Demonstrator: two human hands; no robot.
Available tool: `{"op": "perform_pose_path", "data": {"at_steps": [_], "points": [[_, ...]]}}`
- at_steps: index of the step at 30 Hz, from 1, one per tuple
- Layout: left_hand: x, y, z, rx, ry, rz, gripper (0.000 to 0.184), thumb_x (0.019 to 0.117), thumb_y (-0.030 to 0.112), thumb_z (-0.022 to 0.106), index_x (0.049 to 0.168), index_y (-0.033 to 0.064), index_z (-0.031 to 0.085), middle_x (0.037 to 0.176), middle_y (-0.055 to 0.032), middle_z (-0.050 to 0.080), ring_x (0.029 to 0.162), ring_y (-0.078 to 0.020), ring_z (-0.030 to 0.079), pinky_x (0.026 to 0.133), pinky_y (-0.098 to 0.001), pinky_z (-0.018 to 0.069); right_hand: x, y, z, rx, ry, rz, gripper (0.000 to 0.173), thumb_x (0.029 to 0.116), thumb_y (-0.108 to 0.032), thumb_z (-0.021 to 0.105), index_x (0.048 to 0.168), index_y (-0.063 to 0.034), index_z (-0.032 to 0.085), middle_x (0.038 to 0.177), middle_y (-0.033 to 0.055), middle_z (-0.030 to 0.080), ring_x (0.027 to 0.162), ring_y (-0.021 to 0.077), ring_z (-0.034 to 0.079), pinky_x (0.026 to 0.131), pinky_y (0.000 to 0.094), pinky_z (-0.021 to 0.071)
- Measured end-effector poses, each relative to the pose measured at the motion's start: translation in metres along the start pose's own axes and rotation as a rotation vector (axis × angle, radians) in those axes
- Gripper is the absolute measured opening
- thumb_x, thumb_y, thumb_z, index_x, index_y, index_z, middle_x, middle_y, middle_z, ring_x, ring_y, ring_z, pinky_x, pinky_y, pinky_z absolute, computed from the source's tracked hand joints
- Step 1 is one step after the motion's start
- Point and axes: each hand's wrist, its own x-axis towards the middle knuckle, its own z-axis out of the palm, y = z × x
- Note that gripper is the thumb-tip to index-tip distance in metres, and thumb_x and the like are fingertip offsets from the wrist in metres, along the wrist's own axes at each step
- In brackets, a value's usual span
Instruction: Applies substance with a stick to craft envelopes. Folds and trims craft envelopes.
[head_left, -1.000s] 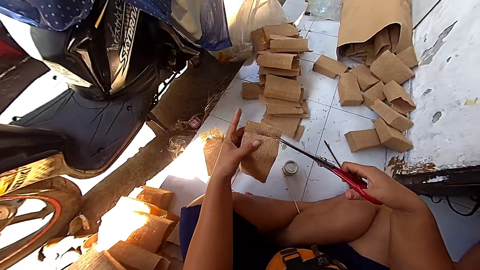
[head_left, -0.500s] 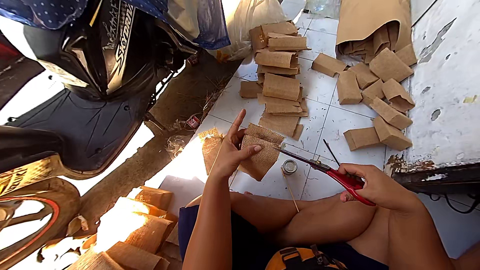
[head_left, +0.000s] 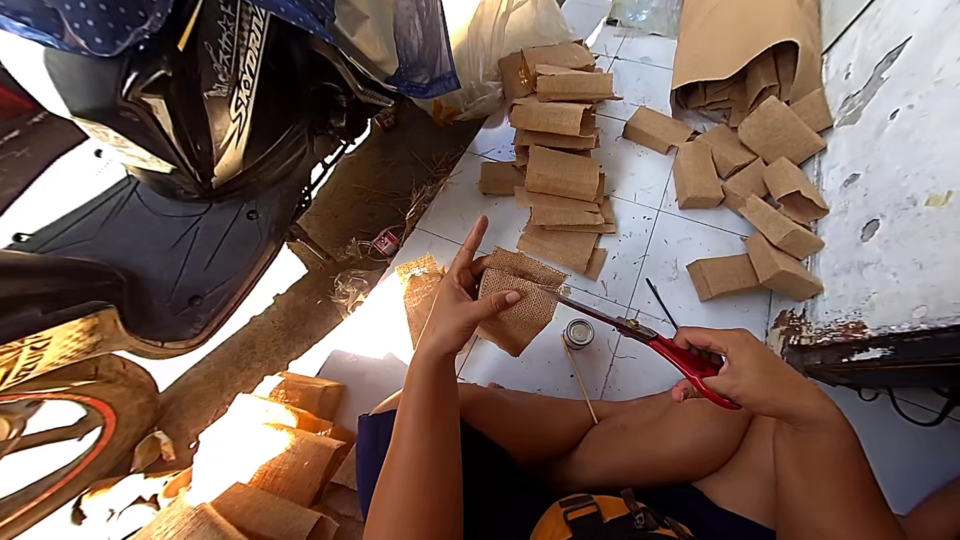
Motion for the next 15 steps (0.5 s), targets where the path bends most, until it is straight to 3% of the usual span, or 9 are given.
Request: {"op": "perform_pose_path", "data": {"at_steps": [1,4,7,12,15], "points": [[0.000,-0.004,-0.002,0.011,-0.013,0.024,0.103,0.0826,0.035,0.083,0.162,0.0200,0.020,0.126,-0.0033,0.068,0.104,-0.0134,0.072,0.085,-0.0293,0.0619,0.000,0.001,0.000,-0.001,-0.012,-0.006,0.041,0.0707,-0.045,0.086,0.088,-0.0151,0.063,0.070,-0.0121,0.055,0.062,-0.0071,0.049,0.056,0.0117,0.0385],[0.004,0.019,0.013,-0.025,-0.019,-0.034,0.104,0.0821,0.015,0.080,0.164,0.0220,0.015,0.124,-0.0031,0.069,0.104,-0.0129,0.071,0.090,-0.0288,0.0593,0.001,0.002,0.000,-0.003,-0.029,-0.017,0.049,0.0717,-0.057,0.083,0.089,-0.0160,0.062,0.069,-0.0133,0.051,0.060,-0.0078,0.046,0.054,0.0115,0.0363],[0.007,0.023,0.019,-0.033,-0.056,-0.029,0.104,0.0840,0.011,0.078,0.164,0.0198,0.012,0.127,-0.0028,0.069,0.108,-0.0135,0.070,0.094,-0.0294,0.0582,0.004,0.002,0.003,0.006,-0.041,-0.013,0.054,0.0707,-0.064,0.081,0.088,-0.0174,0.061,0.069,-0.0136,0.051,0.060,-0.0069,0.046,0.054,0.0123,0.0361],[0.006,0.022,0.020,-0.049,-0.071,-0.047,0.107,0.0827,0.011,0.079,0.164,0.0211,0.011,0.129,-0.0051,0.068,0.109,-0.0157,0.070,0.094,-0.0302,0.0581,0.006,0.000,0.008,0.007,-0.051,-0.030,0.056,0.0700,-0.067,0.080,0.088,-0.0174,0.061,0.069,-0.0131,0.051,0.061,-0.0062,0.047,0.054,0.0131,0.0370],[0.006,0.022,0.019,-0.042,-0.066,-0.041,0.106,0.0833,0.011,0.079,0.164,0.0218,0.011,0.129,-0.0059,0.068,0.110,-0.0161,0.070,0.095,-0.0305,0.0580,0.006,-0.003,0.010,-0.005,-0.043,-0.030,0.053,0.0706,-0.062,0.082,0.087,-0.0164,0.061,0.069,-0.0125,0.051,0.061,-0.0062,0.047,0.054,0.0129,0.0372]]}}
